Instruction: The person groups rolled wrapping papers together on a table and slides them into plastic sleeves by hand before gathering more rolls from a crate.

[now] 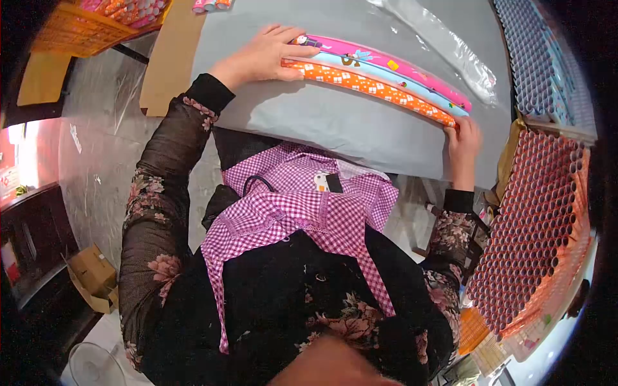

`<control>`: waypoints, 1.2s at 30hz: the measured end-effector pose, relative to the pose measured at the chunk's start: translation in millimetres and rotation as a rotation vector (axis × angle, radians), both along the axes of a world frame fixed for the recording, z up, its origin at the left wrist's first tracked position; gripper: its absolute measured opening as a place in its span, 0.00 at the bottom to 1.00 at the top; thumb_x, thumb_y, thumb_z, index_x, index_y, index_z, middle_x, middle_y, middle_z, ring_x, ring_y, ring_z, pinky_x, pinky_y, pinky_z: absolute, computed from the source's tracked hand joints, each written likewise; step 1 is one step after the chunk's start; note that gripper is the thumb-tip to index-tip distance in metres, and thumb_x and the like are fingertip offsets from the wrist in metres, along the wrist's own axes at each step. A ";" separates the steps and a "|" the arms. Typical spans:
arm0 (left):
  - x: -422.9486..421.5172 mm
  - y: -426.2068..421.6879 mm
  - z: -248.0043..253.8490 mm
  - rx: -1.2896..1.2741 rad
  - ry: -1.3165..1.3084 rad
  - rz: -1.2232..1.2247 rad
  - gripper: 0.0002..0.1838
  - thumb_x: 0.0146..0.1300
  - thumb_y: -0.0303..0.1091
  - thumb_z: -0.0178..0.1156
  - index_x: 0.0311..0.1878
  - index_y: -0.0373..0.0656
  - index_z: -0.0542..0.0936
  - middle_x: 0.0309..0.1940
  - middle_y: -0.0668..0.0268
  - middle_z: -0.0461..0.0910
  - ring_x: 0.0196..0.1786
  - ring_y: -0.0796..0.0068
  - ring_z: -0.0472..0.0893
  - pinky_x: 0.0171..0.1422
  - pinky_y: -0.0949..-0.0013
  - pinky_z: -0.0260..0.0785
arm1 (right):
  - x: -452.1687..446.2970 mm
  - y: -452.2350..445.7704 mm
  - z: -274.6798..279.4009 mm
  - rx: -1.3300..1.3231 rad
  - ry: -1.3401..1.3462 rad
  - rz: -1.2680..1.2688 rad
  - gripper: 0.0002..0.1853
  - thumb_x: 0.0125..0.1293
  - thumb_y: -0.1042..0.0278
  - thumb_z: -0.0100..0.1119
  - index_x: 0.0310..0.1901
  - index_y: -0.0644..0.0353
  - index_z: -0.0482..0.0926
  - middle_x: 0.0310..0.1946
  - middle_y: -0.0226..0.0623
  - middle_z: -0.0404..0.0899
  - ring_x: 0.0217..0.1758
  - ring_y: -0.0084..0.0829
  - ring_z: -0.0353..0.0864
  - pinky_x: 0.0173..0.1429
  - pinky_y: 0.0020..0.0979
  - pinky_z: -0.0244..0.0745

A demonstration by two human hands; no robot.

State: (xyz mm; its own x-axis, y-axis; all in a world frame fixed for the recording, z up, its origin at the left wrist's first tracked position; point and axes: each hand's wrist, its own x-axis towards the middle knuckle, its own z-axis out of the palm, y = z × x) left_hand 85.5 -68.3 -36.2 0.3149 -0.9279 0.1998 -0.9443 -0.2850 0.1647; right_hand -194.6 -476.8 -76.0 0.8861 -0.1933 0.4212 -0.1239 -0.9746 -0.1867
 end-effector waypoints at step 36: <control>6.5 4.2 -6.4 -0.003 0.050 -0.024 0.31 0.56 0.49 0.67 0.65 0.59 0.78 0.66 0.54 0.70 0.68 0.51 0.68 0.77 0.52 0.53 | 123.4 164.5 24.3 -0.040 -0.011 0.500 0.15 0.58 0.65 0.68 0.46 0.57 0.81 0.44 0.36 0.80 0.49 0.40 0.76 0.54 0.41 0.68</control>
